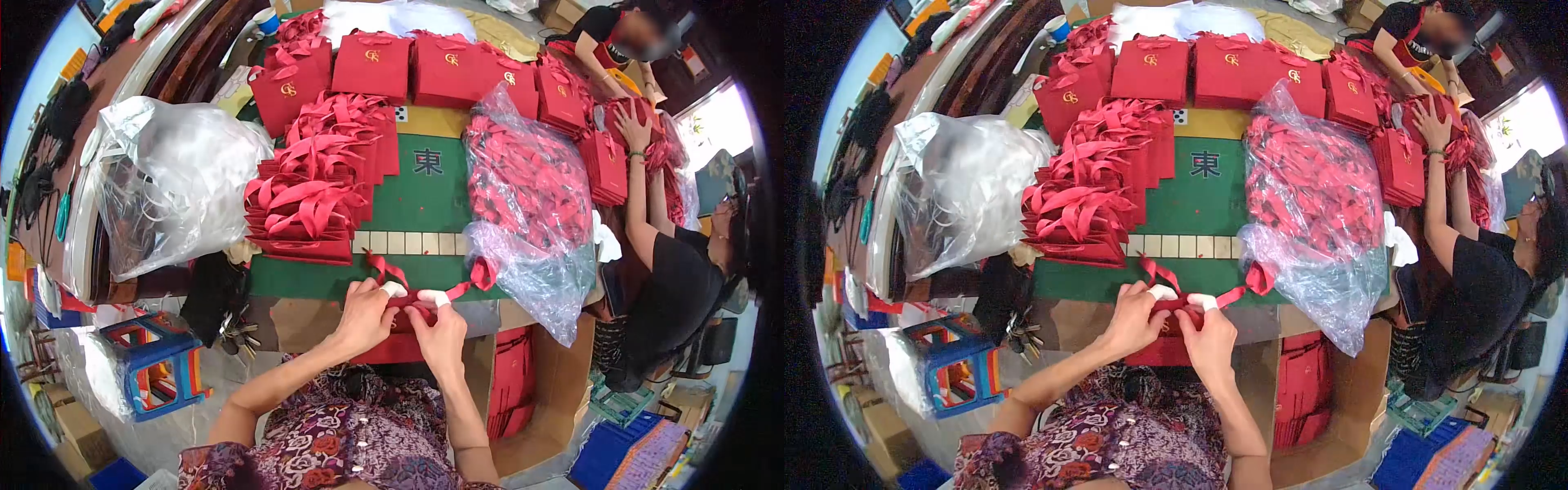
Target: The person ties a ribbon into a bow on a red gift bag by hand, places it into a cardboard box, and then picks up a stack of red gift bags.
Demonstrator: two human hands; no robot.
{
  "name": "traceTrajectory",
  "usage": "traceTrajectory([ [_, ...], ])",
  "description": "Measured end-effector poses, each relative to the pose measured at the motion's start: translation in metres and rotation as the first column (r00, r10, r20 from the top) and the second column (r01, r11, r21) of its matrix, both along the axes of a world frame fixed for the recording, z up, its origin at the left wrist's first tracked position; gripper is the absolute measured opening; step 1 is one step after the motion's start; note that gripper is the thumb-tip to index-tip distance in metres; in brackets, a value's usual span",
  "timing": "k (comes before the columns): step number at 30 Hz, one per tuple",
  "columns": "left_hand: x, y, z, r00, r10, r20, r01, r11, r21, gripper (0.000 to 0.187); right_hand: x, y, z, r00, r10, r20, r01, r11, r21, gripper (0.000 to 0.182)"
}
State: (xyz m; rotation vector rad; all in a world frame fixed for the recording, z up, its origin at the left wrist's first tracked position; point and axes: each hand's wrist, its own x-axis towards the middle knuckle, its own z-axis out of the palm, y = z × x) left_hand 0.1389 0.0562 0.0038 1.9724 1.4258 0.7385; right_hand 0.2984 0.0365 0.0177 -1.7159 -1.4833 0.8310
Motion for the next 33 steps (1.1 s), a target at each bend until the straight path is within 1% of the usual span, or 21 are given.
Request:
traceTrajectory([
  [2,-0.001,0.001,-0.001,1.000,0.019,0.008,-0.019,1.000,0.002,0.024,0.003,-0.002,0.000,0.983,0.036,0.180,-0.057,0.992,0.116,0.020],
  [3,0.000,0.001,0.000,1.000,0.014,0.017,-0.014,1.000,0.003,0.024,0.003,-0.002,0.000,0.983,0.036,0.181,-0.057,0.992,0.116,0.020],
  [5,0.001,0.001,0.004,1.000,0.009,0.026,-0.009,1.000,0.001,0.024,0.002,-0.003,-0.001,0.983,0.046,0.177,-0.058,0.996,0.062,0.015],
  [8,0.001,0.001,0.009,1.000,0.000,0.020,0.000,1.000,-0.002,0.023,0.000,-0.001,-0.002,0.975,0.050,0.215,-0.075,0.991,0.107,0.010],
  [10,0.000,0.003,0.004,1.000,0.010,0.025,-0.012,0.999,0.053,0.024,0.003,-0.002,-0.006,0.974,0.074,0.212,-0.098,0.989,0.108,0.011],
  [12,0.000,0.002,0.006,0.999,0.016,0.029,-0.017,0.999,0.042,0.024,0.005,-0.001,-0.003,0.973,0.100,0.206,-0.124,0.986,0.109,0.012],
  [14,0.000,0.004,0.007,0.999,0.021,0.038,-0.022,0.999,0.031,0.024,0.009,0.001,0.007,0.993,0.098,0.071,-0.107,0.986,0.130,0.015],
  [15,-0.001,0.005,0.006,0.999,0.015,0.048,-0.018,0.998,0.065,0.024,0.010,0.004,0.017,0.995,0.100,-0.010,-0.098,0.989,0.106,0.016],
  [16,-0.001,0.006,0.006,0.998,0.009,0.058,-0.014,0.995,0.098,0.023,0.014,0.007,0.018,0.995,0.101,-0.008,-0.100,0.989,0.107,0.016],
  [18,0.000,0.004,0.005,0.998,-0.017,0.061,0.009,0.993,0.115,0.023,0.020,0.013,0.018,0.982,0.164,0.094,-0.174,0.978,0.117,0.014],
  [19,0.000,0.003,0.004,0.997,-0.041,0.062,0.033,0.991,0.130,0.022,0.022,0.017,0.018,0.969,0.221,0.115,-0.231,0.969,0.090,0.014],
  [20,0.000,0.001,0.003,0.997,-0.043,0.062,0.034,0.991,0.133,0.022,0.025,0.020,0.015,0.969,0.219,0.116,-0.230,0.969,0.093,0.014],
  [22,-0.001,-0.004,0.000,0.995,-0.099,-0.015,0.099,0.957,0.273,0.020,0.031,0.026,0.010,0.926,0.365,0.097,-0.362,0.931,-0.051,0.017],
  [23,0.000,-0.007,-0.002,0.995,-0.096,-0.031,0.101,0.941,0.323,0.018,0.035,0.029,0.010,0.904,0.416,0.099,-0.406,0.908,-0.108,0.021],
  [24,-0.001,-0.008,-0.004,0.995,-0.096,-0.032,0.101,0.941,0.324,0.018,0.038,0.032,0.009,0.904,0.416,0.099,-0.406,0.908,-0.107,0.021],
  [26,-0.004,-0.010,-0.010,0.977,-0.184,-0.109,0.213,0.889,0.406,0.017,0.046,0.039,0.006,0.837,0.544,0.065,-0.525,0.831,-0.184,0.022],
  [27,-0.005,-0.011,-0.011,0.976,-0.186,-0.109,0.215,0.888,0.407,0.017,0.047,0.045,0.009,0.820,0.572,-0.034,-0.562,0.793,-0.235,0.021],
  [28,-0.006,-0.011,-0.012,0.973,-0.208,-0.097,0.230,0.876,0.424,0.016,0.050,0.049,0.006,0.820,0.571,-0.032,-0.561,0.794,-0.235,0.021],
  [30,-0.006,-0.011,-0.012,0.968,-0.234,-0.087,0.248,0.862,0.442,0.016,0.053,0.055,-0.006,0.745,0.600,-0.293,-0.664,0.710,-0.234,0.021],
  [32,-0.006,-0.010,-0.009,0.974,-0.222,-0.039,0.216,0.875,0.433,0.016,0.050,0.055,-0.011,0.756,0.590,-0.284,-0.653,0.715,-0.252,0.022],
  [33,-0.007,-0.009,-0.007,0.974,-0.223,-0.041,0.218,0.874,0.433,0.016,0.044,0.052,-0.016,0.816,0.527,-0.239,-0.576,0.774,-0.262,0.022],
])
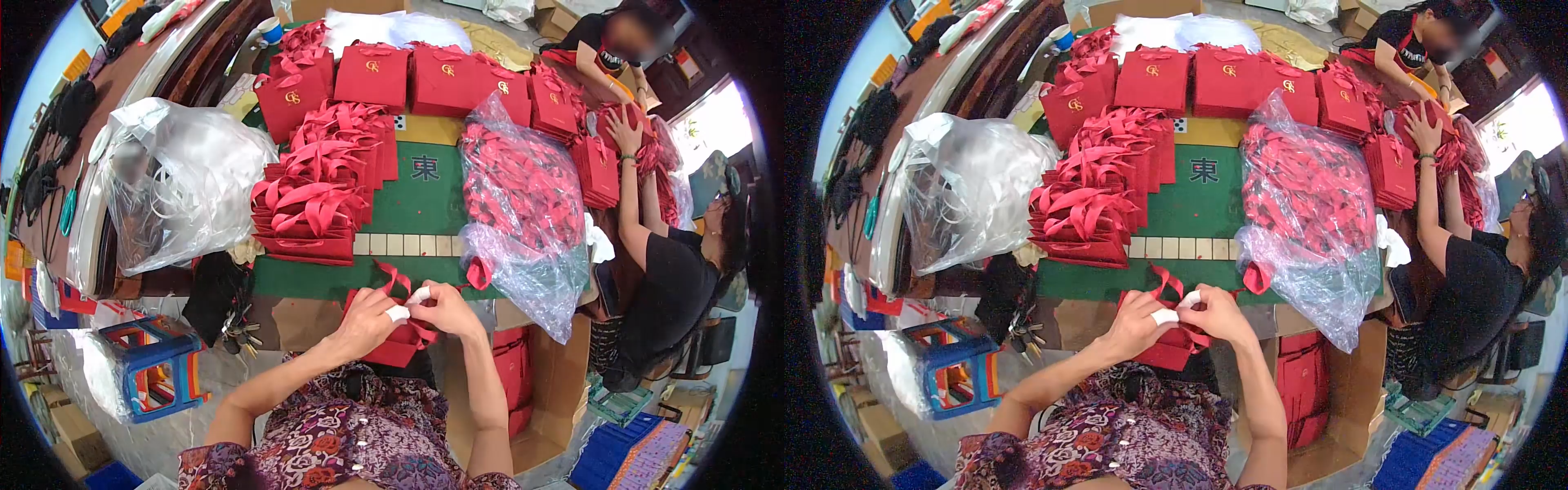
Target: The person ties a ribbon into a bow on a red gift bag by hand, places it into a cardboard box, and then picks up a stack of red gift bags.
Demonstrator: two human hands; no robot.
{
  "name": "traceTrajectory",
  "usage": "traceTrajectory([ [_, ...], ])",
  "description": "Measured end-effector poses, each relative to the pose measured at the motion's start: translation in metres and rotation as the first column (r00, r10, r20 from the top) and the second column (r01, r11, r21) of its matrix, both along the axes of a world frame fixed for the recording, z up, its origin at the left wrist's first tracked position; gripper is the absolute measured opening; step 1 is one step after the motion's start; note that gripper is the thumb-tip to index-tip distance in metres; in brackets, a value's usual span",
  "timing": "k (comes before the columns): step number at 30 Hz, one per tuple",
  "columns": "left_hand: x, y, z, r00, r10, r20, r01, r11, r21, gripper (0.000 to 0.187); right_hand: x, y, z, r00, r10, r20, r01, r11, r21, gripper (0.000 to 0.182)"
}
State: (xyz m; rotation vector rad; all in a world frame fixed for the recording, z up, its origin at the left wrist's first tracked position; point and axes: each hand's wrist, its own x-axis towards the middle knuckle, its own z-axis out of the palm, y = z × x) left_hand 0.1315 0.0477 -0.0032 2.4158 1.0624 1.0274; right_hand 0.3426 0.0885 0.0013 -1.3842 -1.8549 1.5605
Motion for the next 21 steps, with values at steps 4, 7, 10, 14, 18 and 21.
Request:
traceTrajectory([
  [4,-0.003,0.004,0.008,1.000,0.021,0.020,-0.018,0.985,-0.171,0.019,-0.020,-0.005,-0.011,0.958,-0.283,0.051,0.277,0.956,0.092,0.022],
  [7,-0.003,0.004,0.009,1.000,0.013,0.012,-0.009,0.971,-0.238,0.021,-0.025,0.001,-0.005,0.875,-0.481,-0.051,0.483,0.863,0.147,0.020],
  [10,-0.004,0.006,0.011,0.995,0.098,-0.015,-0.098,0.944,-0.316,0.023,-0.026,-0.001,0.007,0.853,-0.519,-0.053,0.516,0.826,0.226,0.020],
  [14,-0.018,0.009,0.003,0.981,0.187,-0.055,-0.192,0.881,-0.432,0.024,-0.010,-0.023,0.022,0.820,-0.571,-0.032,0.541,0.756,0.369,0.019],
  [18,-0.022,0.009,-0.003,0.977,0.210,-0.038,-0.205,0.874,-0.441,0.025,0.008,-0.050,0.014,0.697,-0.691,0.189,0.546,0.683,0.484,0.020],
  [21,-0.019,0.010,-0.005,0.976,0.212,-0.050,-0.211,0.865,-0.455,0.025,0.008,-0.049,0.004,0.613,-0.756,0.230,0.598,0.634,0.491,0.024],
])
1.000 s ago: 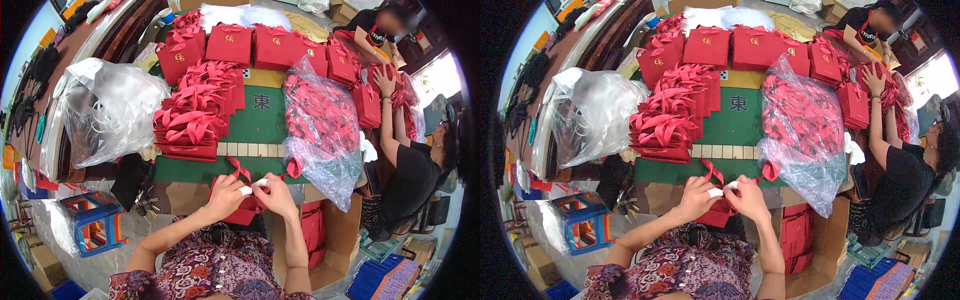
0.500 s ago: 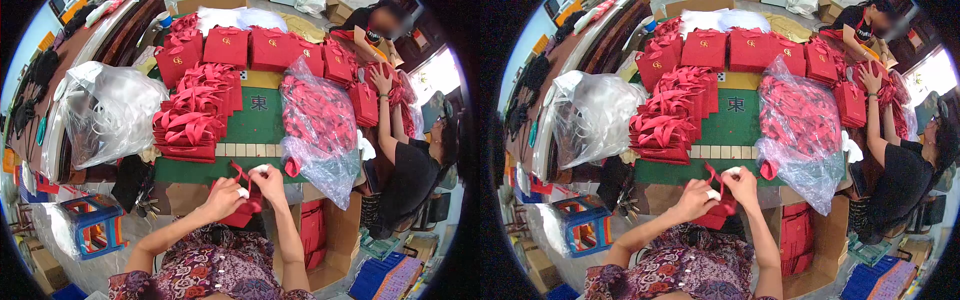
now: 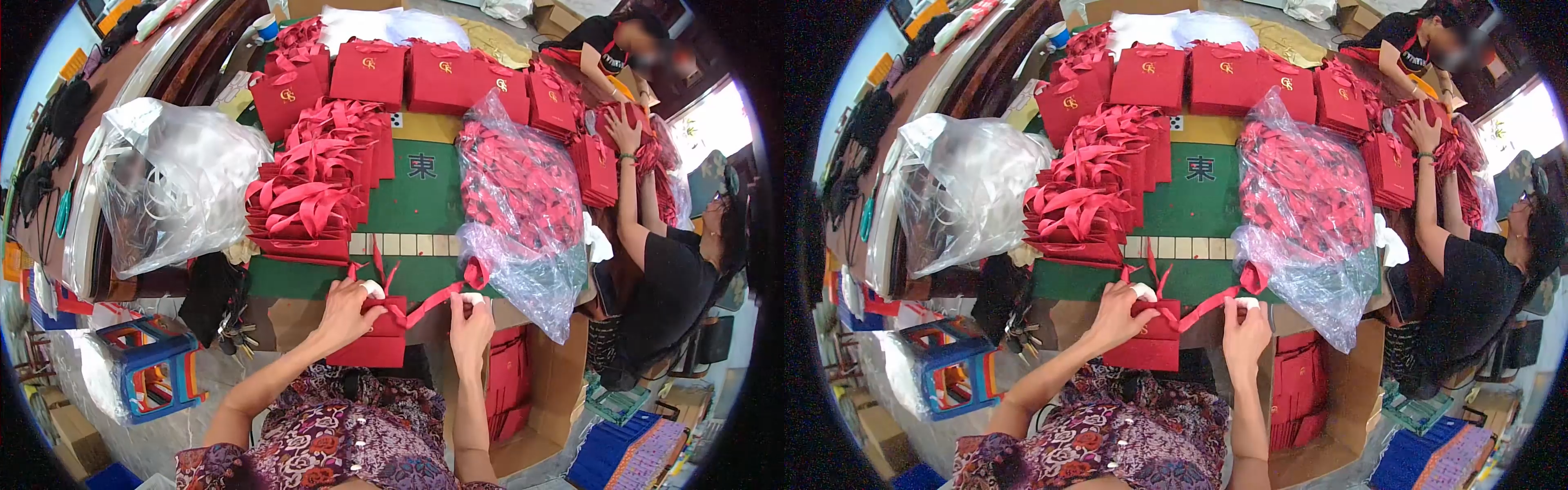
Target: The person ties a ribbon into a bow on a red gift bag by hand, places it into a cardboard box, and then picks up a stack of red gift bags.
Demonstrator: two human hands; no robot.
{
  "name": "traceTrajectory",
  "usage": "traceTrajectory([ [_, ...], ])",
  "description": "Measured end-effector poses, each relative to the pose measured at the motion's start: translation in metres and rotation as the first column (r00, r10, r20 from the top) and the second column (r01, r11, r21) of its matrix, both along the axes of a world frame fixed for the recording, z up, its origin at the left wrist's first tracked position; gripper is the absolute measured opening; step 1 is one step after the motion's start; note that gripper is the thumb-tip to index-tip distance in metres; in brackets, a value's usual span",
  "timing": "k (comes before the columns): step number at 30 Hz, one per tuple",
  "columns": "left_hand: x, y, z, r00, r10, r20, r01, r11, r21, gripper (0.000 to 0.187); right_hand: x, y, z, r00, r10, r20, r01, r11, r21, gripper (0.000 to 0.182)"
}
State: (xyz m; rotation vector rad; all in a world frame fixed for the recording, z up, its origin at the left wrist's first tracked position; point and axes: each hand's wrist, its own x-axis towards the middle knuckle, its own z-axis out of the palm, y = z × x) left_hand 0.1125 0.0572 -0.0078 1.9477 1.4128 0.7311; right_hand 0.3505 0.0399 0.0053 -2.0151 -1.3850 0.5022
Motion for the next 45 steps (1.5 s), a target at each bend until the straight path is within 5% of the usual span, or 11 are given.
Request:
traceTrajectory([
  [6,0.000,-0.003,-0.004,1.000,-0.005,-0.015,0.005,1.000,0.010,0.026,-0.008,0.021,-0.019,0.973,-0.059,0.225,0.033,0.992,0.120,0.027],
  [12,0.000,-0.003,-0.007,1.000,-0.006,-0.018,0.006,1.000,0.007,0.026,-0.001,0.016,-0.005,0.973,0.055,-0.223,0.009,0.960,0.279,0.014],
  [15,0.001,-0.002,-0.008,0.999,-0.004,-0.035,0.004,1.000,-0.013,0.027,-0.002,-0.001,0.010,0.693,0.117,-0.711,0.159,0.937,0.310,0.006],
  [20,0.008,-0.002,-0.007,0.999,0.017,-0.044,-0.016,1.000,0.021,0.027,-0.011,-0.027,0.059,0.342,0.394,-0.853,-0.050,0.914,0.402,0.006],
  [22,0.010,-0.005,0.000,0.999,0.043,-0.007,-0.042,0.997,0.063,0.028,-0.018,-0.037,0.066,0.338,0.338,-0.878,-0.223,0.935,0.274,0.012],
  [24,0.006,-0.012,0.005,0.997,0.070,0.029,-0.072,0.992,0.103,0.029,-0.034,-0.037,0.058,0.594,0.421,-0.685,-0.351,0.902,0.250,0.016],
  [28,-0.012,-0.034,0.019,0.964,0.133,0.231,-0.153,0.986,0.070,0.033,-0.064,-0.026,0.054,0.767,0.555,-0.322,-0.576,0.816,0.035,0.014],
  [32,-0.021,-0.054,0.015,0.707,0.307,0.637,-0.103,0.936,-0.337,0.036,-0.078,-0.022,0.034,0.765,0.622,-0.165,-0.622,0.781,0.058,0.016],
  [38,-0.024,-0.054,0.021,0.842,0.216,0.494,-0.075,0.954,-0.289,0.027,-0.079,-0.028,0.032,0.732,0.675,-0.091,-0.677,0.736,0.006,0.019],
  [40,-0.022,-0.057,0.010,0.639,0.363,0.678,0.006,0.879,-0.476,0.015,-0.080,-0.028,0.035,0.726,0.682,-0.087,-0.685,0.729,-0.007,0.021],
  [45,-0.026,-0.062,0.002,0.527,0.461,0.714,0.048,0.823,-0.566,0.008,-0.090,-0.032,0.042,0.809,0.561,-0.174,-0.543,0.827,0.146,0.030],
])
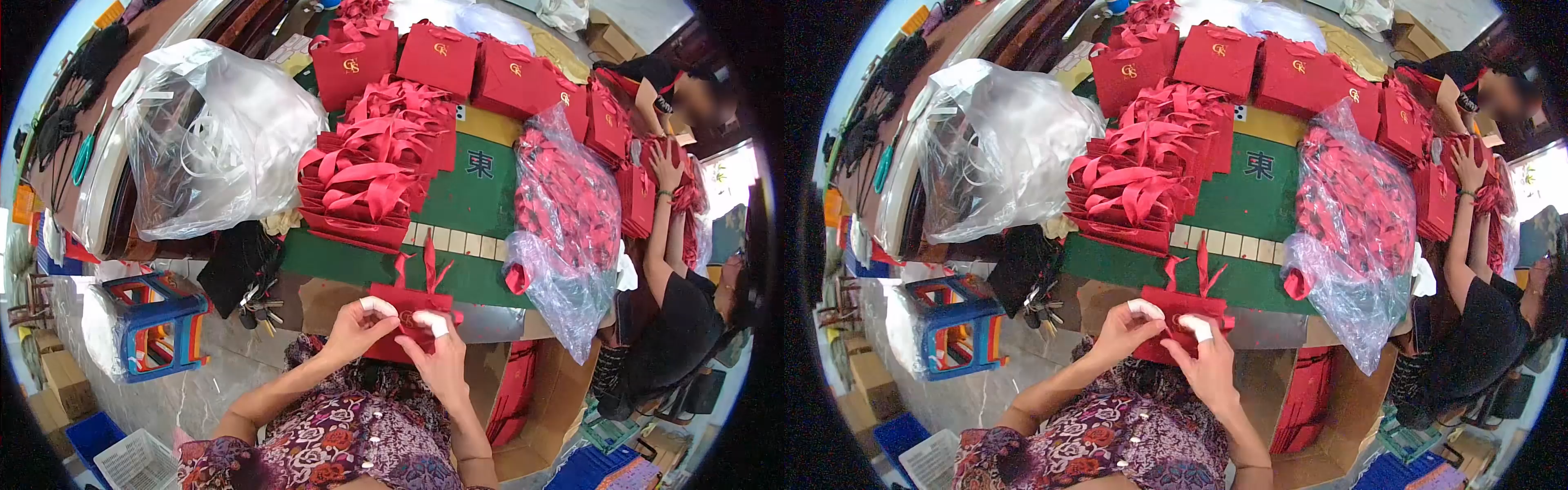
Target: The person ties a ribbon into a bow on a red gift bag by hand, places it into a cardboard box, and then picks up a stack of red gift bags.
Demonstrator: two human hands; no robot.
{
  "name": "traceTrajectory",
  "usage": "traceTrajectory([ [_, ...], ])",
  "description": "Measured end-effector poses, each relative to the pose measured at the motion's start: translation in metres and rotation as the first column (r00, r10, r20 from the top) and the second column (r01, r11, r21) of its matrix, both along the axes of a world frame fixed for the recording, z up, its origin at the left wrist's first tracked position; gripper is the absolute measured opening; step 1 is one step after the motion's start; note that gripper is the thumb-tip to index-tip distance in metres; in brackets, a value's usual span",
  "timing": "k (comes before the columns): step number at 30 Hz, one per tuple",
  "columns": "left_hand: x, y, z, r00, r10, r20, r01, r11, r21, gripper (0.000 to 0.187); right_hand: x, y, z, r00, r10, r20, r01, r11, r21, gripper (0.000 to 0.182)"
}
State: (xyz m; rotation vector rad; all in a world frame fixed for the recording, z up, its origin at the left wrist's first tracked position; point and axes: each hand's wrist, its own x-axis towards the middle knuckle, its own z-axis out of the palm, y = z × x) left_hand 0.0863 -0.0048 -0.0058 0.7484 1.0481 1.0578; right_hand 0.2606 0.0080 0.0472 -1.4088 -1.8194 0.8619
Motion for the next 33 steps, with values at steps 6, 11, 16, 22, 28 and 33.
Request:
traceTrajectory([
  [6,-0.006,0.006,0.003,0.993,0.002,-0.119,0.006,0.998,0.062,0.011,-0.014,0.001,-0.017,0.997,-0.019,-0.078,0.016,0.999,-0.042,0.017],
  [11,-0.020,0.028,0.014,0.425,0.234,-0.874,0.343,0.852,0.395,0.038,-0.017,0.007,-0.030,0.992,-0.094,0.084,0.096,0.995,-0.012,0.011],
  [16,-0.019,0.034,0.007,0.304,0.172,-0.937,0.515,0.798,0.313,0.035,-0.021,0.011,-0.045,0.978,-0.128,0.163,0.133,0.991,-0.018,0.011],
  [22,-0.017,0.037,0.009,0.309,0.139,-0.941,0.564,0.770,0.299,0.020,-0.020,0.011,-0.052,0.984,-0.148,0.101,0.151,0.988,-0.025,0.011],
  [28,-0.015,0.041,0.009,0.379,0.133,-0.916,0.528,0.782,0.333,0.012,-0.023,0.011,-0.047,0.981,-0.140,0.133,0.157,0.978,-0.136,0.012],
  [33,-0.022,0.047,0.009,0.523,-0.063,-0.850,0.465,0.857,0.223,0.012,-0.022,0.016,-0.034,0.985,-0.158,0.070,0.172,0.947,-0.271,0.012],
])
